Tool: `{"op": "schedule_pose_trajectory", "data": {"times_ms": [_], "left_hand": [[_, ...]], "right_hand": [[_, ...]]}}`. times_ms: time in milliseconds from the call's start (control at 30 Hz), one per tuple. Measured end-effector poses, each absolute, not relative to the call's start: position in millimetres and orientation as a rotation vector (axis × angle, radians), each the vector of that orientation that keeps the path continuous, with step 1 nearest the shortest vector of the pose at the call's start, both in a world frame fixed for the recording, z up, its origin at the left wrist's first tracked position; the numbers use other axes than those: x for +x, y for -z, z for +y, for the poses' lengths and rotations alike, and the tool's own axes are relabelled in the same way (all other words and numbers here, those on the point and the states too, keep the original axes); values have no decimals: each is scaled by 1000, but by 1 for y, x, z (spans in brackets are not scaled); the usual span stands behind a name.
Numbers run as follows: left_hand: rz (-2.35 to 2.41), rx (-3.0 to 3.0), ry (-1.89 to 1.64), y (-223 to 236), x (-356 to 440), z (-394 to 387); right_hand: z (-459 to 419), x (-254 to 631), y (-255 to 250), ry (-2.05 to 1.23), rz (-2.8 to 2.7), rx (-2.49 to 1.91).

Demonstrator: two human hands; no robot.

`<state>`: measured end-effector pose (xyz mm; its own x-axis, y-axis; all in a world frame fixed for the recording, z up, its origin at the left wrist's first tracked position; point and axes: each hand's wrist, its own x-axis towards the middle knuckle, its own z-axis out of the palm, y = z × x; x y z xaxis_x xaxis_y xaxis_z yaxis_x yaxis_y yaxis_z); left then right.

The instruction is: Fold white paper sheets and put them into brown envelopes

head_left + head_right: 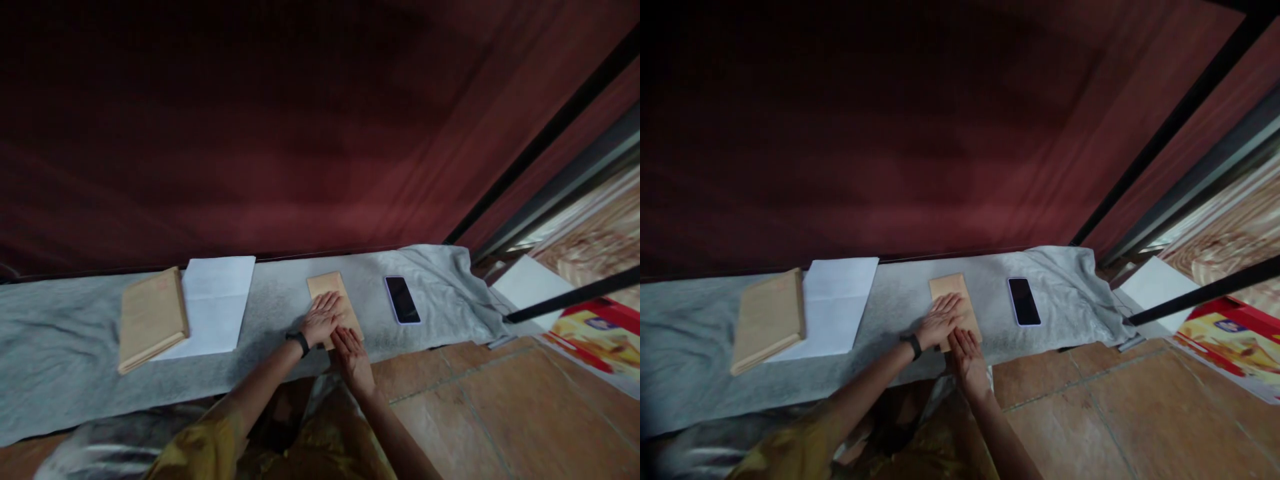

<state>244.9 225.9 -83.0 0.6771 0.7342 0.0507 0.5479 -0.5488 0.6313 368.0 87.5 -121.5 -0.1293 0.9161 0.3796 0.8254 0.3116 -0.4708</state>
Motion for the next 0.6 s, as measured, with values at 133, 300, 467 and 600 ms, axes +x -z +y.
{"op": "schedule_pose_trajectory", "data": {"times_ms": [133,300,467,600], "left_hand": [[1022,2322,-432,88,259,257],[1067,2328,-437,93,268,274],[1062,2328,-414,92,267,272],[1009,2326,-380,86,252,255]], "right_hand": [[88,366,125,-165,-1959,-1525],[89,364,122,-167,-1930,-1526],[90,362,120,-169,-1919,-1541],[89,363,122,-172,-1909,-1515]]}}
